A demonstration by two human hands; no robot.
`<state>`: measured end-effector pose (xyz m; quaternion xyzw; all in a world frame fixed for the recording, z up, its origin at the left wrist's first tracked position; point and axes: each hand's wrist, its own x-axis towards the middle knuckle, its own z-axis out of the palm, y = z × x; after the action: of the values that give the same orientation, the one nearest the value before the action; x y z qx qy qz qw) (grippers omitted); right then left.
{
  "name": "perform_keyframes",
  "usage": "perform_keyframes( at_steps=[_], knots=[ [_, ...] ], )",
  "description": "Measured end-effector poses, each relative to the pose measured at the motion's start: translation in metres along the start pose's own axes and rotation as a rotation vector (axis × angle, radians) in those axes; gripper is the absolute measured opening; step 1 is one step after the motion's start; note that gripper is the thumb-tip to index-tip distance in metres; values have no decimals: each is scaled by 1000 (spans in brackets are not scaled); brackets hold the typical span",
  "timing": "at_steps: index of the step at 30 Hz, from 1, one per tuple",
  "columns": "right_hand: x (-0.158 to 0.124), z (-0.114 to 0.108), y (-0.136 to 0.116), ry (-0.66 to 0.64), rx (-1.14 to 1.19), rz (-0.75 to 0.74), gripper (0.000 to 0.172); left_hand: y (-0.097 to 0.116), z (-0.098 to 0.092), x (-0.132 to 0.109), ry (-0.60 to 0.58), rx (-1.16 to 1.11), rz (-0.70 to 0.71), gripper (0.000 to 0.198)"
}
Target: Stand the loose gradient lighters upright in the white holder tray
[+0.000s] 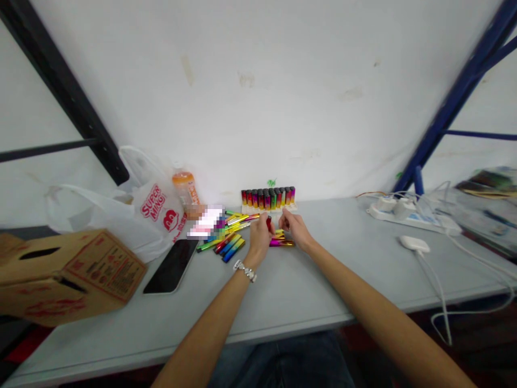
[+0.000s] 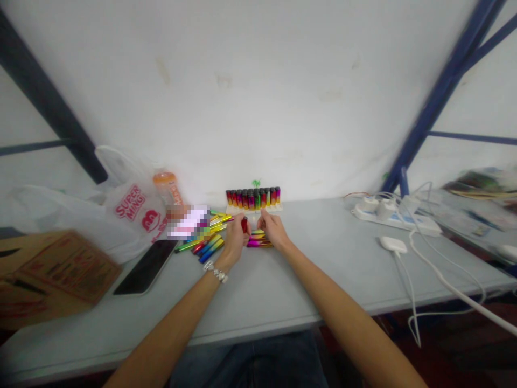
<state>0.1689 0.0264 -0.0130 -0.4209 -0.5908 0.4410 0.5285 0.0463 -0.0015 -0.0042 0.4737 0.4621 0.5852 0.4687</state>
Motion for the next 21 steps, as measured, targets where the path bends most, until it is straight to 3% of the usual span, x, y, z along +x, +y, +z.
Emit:
perform_keyframes(
  at_steps=[4, 9, 17, 21],
  knots=[
    [1, 0, 3, 3, -5, 0, 69, 4, 3, -2, -3, -69, -33, 50],
    [1, 2, 6, 1, -9, -3, 72, 9, 1, -5, -121, -182, -190, 64],
    [-1, 4, 12, -47, -29, 6, 74, -1, 3, 1, 23, 13, -50, 45],
    [0, 3, 13, -43, -59, -7, 72, -1, 1, 0, -51, -87, -120, 49]
  ],
)
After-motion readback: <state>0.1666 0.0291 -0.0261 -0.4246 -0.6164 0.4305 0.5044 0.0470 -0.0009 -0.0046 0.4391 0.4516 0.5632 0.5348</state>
